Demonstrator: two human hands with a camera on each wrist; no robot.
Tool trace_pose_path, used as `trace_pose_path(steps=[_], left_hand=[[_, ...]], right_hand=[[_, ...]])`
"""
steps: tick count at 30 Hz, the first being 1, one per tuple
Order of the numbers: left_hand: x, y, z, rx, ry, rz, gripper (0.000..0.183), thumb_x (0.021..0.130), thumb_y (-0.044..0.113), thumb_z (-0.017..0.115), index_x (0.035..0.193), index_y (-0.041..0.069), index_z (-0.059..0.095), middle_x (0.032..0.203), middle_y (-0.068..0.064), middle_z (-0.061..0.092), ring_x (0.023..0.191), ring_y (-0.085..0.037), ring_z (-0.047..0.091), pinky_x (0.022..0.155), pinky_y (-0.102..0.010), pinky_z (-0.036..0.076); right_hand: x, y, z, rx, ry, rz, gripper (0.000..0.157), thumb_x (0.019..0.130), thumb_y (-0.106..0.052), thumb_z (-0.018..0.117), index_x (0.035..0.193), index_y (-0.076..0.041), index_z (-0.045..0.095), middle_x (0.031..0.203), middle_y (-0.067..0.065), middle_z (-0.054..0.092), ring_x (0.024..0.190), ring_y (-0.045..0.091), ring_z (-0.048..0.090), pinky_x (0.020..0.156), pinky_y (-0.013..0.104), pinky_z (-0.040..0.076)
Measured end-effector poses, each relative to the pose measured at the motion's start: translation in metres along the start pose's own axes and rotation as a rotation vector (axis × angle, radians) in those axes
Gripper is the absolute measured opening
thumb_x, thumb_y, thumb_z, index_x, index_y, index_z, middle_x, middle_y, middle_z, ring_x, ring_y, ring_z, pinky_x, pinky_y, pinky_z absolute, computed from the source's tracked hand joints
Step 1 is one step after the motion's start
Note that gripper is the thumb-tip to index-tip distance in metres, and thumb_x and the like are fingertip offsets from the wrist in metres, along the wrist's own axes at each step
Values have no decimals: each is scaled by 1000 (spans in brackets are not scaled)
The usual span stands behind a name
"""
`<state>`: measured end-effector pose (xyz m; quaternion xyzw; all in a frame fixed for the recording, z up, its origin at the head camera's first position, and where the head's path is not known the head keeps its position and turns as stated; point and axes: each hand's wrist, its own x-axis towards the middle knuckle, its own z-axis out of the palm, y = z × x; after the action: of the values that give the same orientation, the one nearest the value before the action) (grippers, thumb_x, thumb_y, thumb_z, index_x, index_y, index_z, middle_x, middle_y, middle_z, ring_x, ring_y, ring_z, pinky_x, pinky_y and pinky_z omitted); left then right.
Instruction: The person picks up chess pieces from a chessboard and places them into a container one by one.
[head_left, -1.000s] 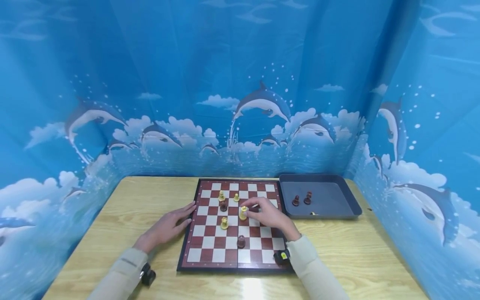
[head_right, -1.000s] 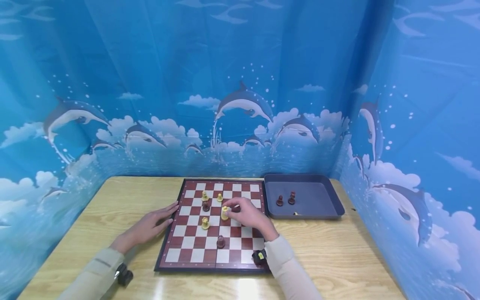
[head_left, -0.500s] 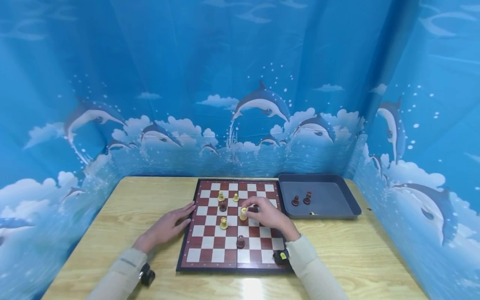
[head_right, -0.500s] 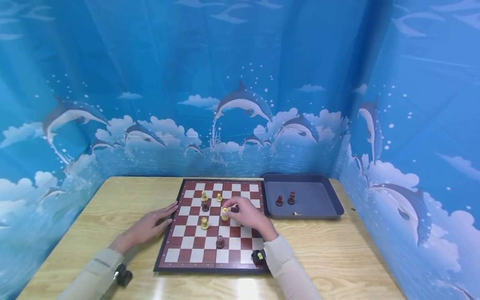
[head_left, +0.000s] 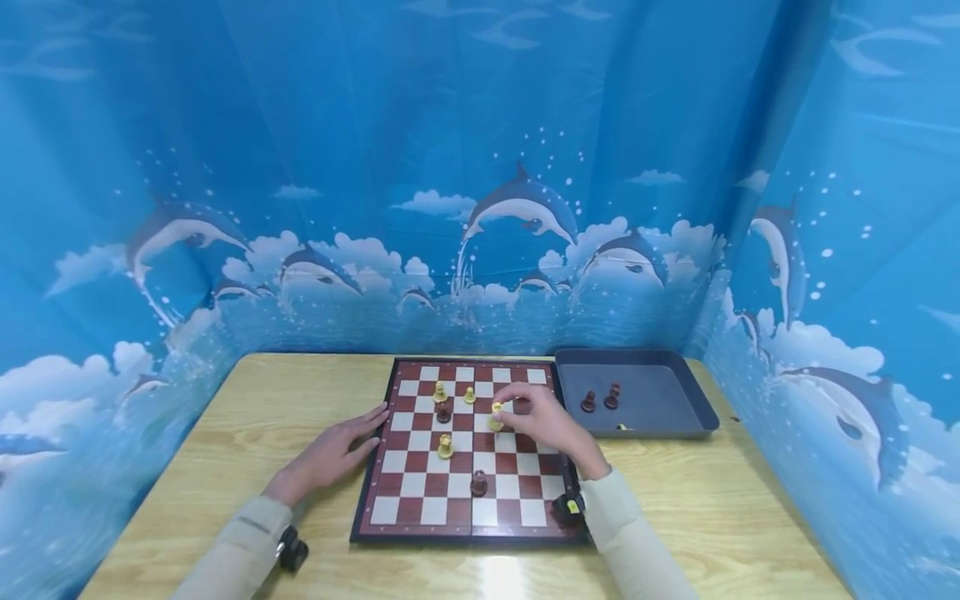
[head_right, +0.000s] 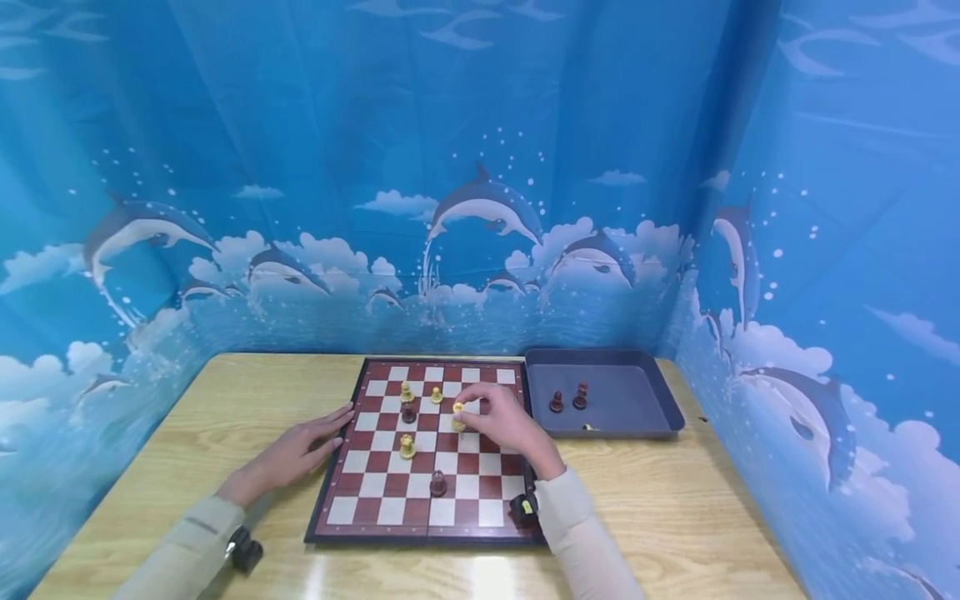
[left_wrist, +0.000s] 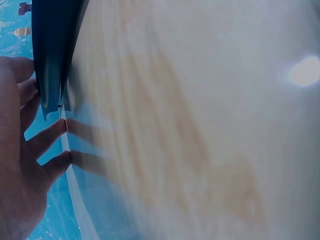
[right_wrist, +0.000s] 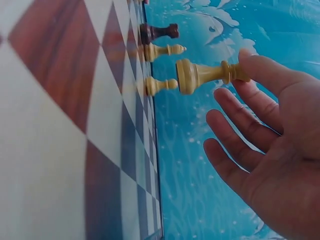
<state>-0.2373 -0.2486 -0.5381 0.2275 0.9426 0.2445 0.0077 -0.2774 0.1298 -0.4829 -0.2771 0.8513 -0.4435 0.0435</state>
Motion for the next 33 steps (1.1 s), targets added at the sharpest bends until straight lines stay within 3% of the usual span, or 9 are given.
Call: trace_pose_path(steps=[6, 13, 17, 20, 26, 30, 33], left_hand=[[0, 2, -1, -4, -4, -6, 50, 98, 39, 43, 144, 23, 34, 153, 6, 24, 136, -25, 32, 109, -48, 30], [-1, 2, -1, -3, 1, -9, 50, 98, 40, 43, 144, 23, 34, 153, 6, 24, 135, -25, 33, 109, -47, 30], [0, 3, -1, -6, -4, -22, 50, 98, 41, 43, 144, 23, 33, 153, 7, 24, 136, -25, 32, 109, -48, 30], [2, 4, -1, -5, -8, -25, 50, 98, 40, 43, 144, 23, 33, 153, 6, 23, 136, -25, 31, 109, -48, 30], [3, 5, -1, -11, -16, -29, 50, 98, 40, 43, 144, 23, 33, 153, 6, 23, 136, -25, 31, 109, -48, 30], [3, 4, 0, -2, -4, -16, 51, 97, 42, 43, 144, 24, 33, 153, 6, 23, 136, -25, 31, 109, -48, 30], [1, 2, 0, 0, 0, -11, 51, 97, 42, 43, 144, 23, 33, 153, 5, 24, 136, -26, 31, 108, -49, 31]], right_hand=[[-4, 3, -7, 7, 25, -21, 21, 84, -27, 70, 103, -18, 69, 106, -10, 63, 104, 19, 58, 90, 49, 48], [-5, 5, -17, 32, 35, -47, 18, 85, -22, 69, 102, -26, 67, 108, 0, 66, 102, 15, 59, 91, 52, 47], [-11, -14, -30, 65, 32, -47, 17, 86, -15, 68, 103, -18, 68, 109, 10, 66, 103, 24, 59, 91, 50, 47], [-14, -14, -35, 81, 39, -13, 19, 86, -14, 67, 105, -12, 67, 110, 12, 65, 105, 28, 58, 92, 50, 47], [-12, 13, -37, 54, 82, 28, 25, 84, -27, 70, 107, -18, 68, 110, -1, 65, 101, 19, 60, 84, 45, 51], [-13, 19, -43, -2, 122, -4, 20, 83, -29, 70, 103, -25, 69, 105, -7, 65, 97, 14, 60, 84, 45, 51], [-14, 21, -47, -25, 139, -32, 19, 83, -27, 70, 102, -24, 70, 105, -7, 65, 99, 14, 60, 89, 48, 49]])
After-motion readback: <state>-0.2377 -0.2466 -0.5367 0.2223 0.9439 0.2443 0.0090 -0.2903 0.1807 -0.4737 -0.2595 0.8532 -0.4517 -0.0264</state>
